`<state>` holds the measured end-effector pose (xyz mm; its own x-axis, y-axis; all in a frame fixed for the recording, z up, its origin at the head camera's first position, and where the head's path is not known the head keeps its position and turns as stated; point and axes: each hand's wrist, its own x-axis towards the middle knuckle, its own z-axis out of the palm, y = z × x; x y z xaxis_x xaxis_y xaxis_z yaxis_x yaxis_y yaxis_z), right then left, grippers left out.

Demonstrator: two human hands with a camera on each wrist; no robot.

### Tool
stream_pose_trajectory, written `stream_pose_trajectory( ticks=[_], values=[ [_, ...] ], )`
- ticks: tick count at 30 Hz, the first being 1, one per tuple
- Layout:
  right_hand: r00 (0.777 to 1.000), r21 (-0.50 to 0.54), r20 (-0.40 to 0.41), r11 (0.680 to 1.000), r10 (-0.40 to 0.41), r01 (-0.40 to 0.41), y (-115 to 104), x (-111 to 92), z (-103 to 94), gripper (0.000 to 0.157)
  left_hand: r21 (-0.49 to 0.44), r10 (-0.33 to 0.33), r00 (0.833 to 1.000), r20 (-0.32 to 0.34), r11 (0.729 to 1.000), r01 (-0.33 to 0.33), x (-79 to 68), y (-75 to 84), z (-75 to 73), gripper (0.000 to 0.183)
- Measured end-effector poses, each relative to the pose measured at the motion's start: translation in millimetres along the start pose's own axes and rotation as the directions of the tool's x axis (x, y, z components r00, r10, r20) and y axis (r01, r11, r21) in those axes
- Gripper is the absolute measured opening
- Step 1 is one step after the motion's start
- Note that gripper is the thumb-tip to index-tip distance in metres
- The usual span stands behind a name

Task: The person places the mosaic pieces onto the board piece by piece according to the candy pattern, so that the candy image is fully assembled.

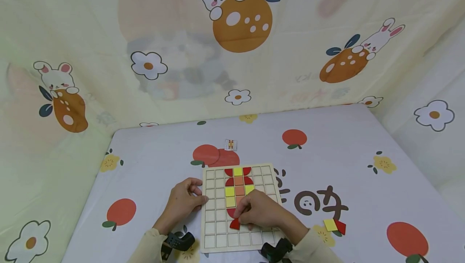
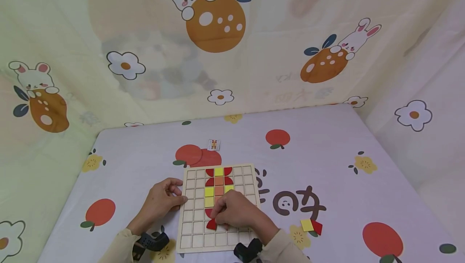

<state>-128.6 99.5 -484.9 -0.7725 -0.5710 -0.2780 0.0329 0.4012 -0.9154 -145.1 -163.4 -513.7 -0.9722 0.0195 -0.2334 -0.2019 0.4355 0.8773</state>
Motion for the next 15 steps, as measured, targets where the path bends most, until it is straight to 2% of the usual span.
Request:
stream_pose_trajectory(
  ticks=[10, 15],
  values=[
    [0.998, 0.017, 0.006, 0.998, 0.055, -0.055, -4.5, -0.1, 2.3, 0.013, 0.003, -0.004, 1.000, 0.007, 1.000, 0.004, -0.6, 0.6, -0.2, 0.043],
    [0.998, 0.029, 0.013, 0.998, 0.057, -0.057, -5.7, -0.3, 3.5, 0.013, 0.011, 0.005, 1.000, 0.009, 1.000, -0.005, -0.8, 0.6, -0.6, 0.043]
  ],
)
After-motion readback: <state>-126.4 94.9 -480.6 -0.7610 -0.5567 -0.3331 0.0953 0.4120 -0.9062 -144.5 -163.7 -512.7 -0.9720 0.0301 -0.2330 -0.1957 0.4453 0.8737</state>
